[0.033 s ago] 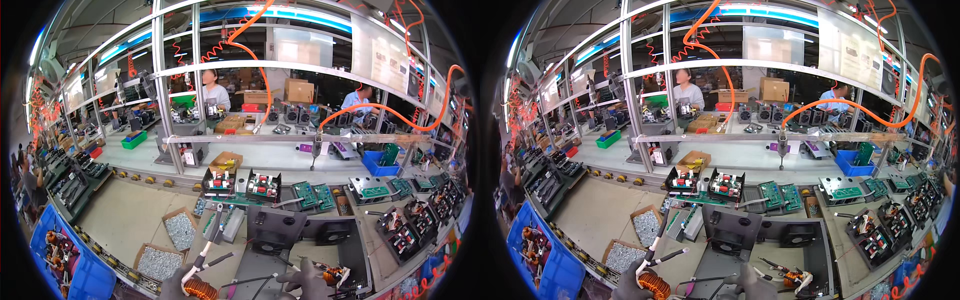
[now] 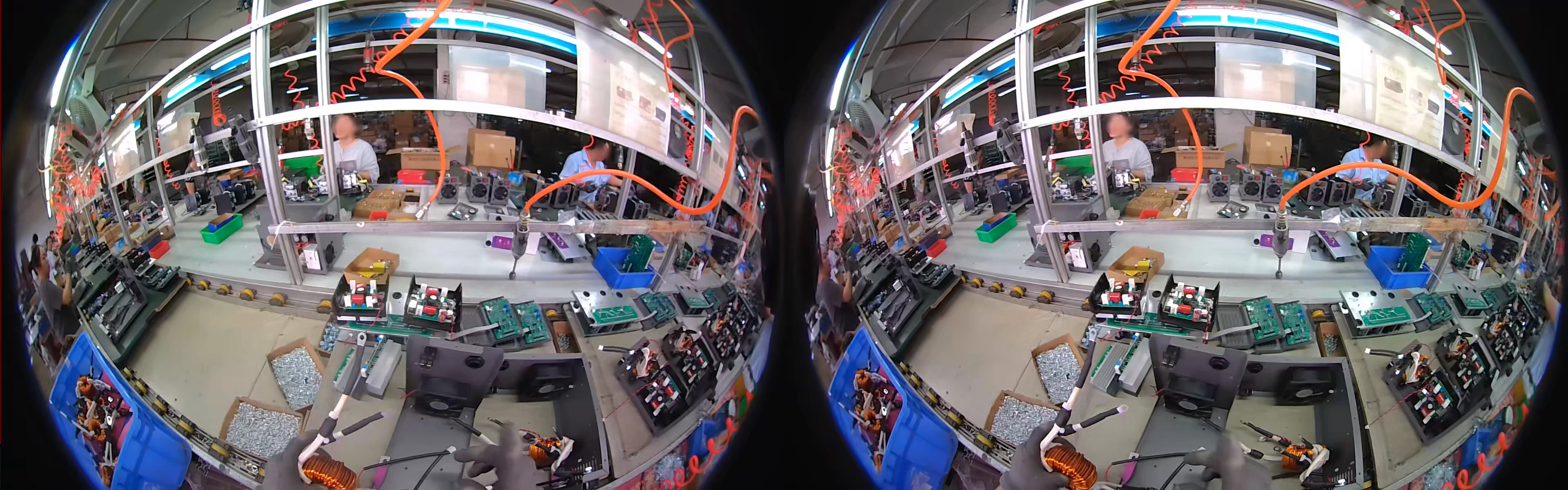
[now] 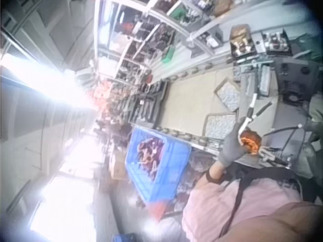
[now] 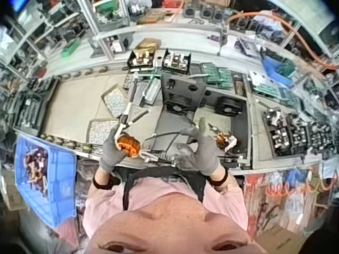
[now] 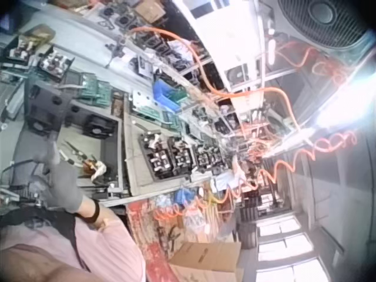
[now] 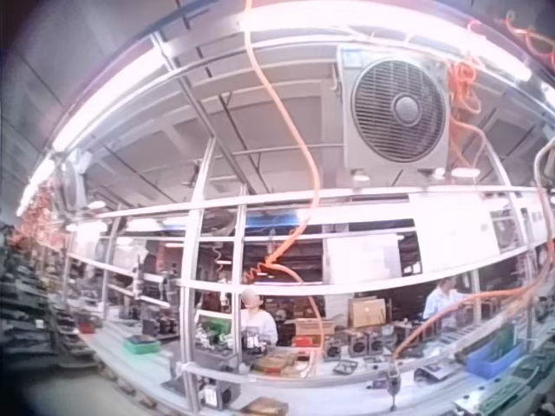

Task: The person uses a power tool to drive screws into a metal chassis, then picks up a copper coil from a blue bin and places it inside. They finish by securing the coil's wires to the internal components using the power tool.

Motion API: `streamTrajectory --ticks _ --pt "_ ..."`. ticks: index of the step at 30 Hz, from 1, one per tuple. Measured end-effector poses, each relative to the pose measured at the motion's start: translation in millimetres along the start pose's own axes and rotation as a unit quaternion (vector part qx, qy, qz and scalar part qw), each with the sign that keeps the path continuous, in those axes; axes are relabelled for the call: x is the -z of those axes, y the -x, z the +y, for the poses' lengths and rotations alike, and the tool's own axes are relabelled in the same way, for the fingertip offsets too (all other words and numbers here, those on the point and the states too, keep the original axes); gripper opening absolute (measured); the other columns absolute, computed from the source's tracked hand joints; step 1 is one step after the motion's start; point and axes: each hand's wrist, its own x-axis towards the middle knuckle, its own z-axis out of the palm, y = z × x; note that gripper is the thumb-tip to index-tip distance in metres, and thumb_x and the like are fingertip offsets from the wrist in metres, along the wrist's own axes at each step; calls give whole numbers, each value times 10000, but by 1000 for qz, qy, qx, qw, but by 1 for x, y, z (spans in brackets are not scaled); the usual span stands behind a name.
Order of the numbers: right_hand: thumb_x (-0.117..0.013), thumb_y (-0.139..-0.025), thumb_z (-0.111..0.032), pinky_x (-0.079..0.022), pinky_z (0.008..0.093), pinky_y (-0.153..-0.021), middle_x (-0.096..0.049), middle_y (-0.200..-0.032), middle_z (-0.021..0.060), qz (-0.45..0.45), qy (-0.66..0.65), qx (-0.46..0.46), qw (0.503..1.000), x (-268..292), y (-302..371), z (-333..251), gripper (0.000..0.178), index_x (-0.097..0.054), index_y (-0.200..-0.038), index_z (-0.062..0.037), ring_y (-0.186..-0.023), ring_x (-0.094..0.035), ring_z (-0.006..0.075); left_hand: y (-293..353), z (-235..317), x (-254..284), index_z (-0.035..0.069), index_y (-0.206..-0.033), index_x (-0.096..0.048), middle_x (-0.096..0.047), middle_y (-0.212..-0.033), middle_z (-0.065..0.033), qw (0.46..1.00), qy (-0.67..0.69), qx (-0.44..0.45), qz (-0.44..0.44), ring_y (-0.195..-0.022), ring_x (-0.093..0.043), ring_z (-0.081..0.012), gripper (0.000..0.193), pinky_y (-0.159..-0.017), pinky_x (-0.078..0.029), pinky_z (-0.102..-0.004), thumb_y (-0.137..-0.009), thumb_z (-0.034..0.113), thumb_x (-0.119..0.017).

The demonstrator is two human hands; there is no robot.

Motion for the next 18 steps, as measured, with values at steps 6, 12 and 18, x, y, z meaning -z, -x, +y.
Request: streamTrajectory --ticks 6,12,18 --pt "-718 -783 -97 -501 337 -617 -661 -985 168 -34 51 -70 996 1 -2 0 1072 94 -1478 -20 -697 -615 244 -2 6 -1 59 -1323 -444 -666 -971 -140 999 -3 35 -5 -916 -664 -299 815 -800 -532 -359 -549 18 -694" --pt "-736 -776 -120 -483 334 -604 -671 -977 140 -56 59 -31 996 -4 -1 5 1064 54 -1477 8 -639 -607 231 -6 6 -2 62 -1297 -466 -675 -954 -129 1000 -4 25 -5 -880 -673 -298 806 -773 -541 -368 -532 20 -715" --pt "-737 -779 -168 -478 356 -609 -667 -993 137 23 29 49 998 -1 0 1 1064 47 -1482 -14 -656 -606 227 -7 9 -4 43 -1281 -469 -680 -948 -115 999 -6 35 4 -865 -675 -282 790 -770 -543 -363 -531 -19 -711"
